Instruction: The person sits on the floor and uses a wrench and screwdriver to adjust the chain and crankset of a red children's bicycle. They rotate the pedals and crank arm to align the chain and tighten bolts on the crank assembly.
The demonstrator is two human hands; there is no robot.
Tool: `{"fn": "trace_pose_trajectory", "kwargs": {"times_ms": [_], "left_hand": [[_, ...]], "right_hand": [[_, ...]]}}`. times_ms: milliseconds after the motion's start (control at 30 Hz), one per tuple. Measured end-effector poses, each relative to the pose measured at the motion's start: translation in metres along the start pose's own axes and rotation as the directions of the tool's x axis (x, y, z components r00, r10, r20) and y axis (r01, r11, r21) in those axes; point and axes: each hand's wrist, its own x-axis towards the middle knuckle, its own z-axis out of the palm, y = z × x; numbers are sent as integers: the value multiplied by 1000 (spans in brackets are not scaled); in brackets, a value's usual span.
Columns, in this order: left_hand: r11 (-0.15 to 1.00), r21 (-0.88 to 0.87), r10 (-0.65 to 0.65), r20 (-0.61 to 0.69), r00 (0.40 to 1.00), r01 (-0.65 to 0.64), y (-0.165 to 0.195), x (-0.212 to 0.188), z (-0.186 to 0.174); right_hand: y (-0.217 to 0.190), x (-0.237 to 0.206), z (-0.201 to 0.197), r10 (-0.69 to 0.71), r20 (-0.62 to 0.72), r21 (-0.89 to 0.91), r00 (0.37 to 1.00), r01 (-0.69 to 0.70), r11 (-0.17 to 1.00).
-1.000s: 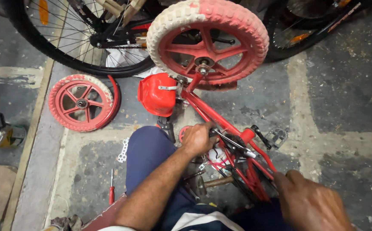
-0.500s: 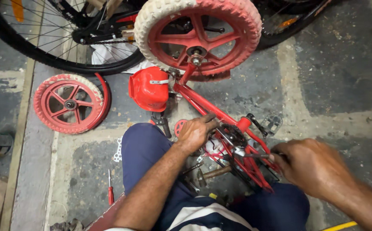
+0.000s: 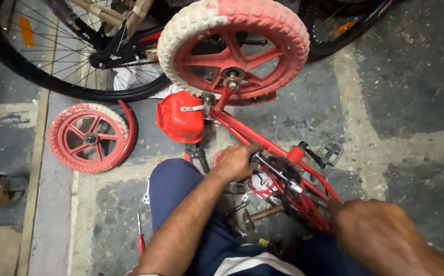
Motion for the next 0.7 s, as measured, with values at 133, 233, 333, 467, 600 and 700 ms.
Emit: {"fn": "trace_pose_trajectory", "kwargs": {"times_ms": [133,233,333,467,600,700], "left_hand": [[999,33,-31,42,999,30,1,2,2],[999,-35,21,26,999,-20,-7,6,6],[970,-219,103,-13,995,-104,-23,10,11],[948,-315,-23,70,997,44,-38,22,19],[959,-252,-111,92,990,131,-38,25,25],[976,-192,-88,83,993,102,-34,22,21]], "right_hand": [[1,-1,-16,17,32,55,999,-18,998],[-3,3,-23,47,72,78,996,-53,996],[-4,9,-27,91,148,72,985,-103,992],[0,11,-25,70,168,89,983,-86,992],[2,10,-16,99,136,229,986,-128,965],[-1,11,-15,101,233,192,967,-148,970]]}}
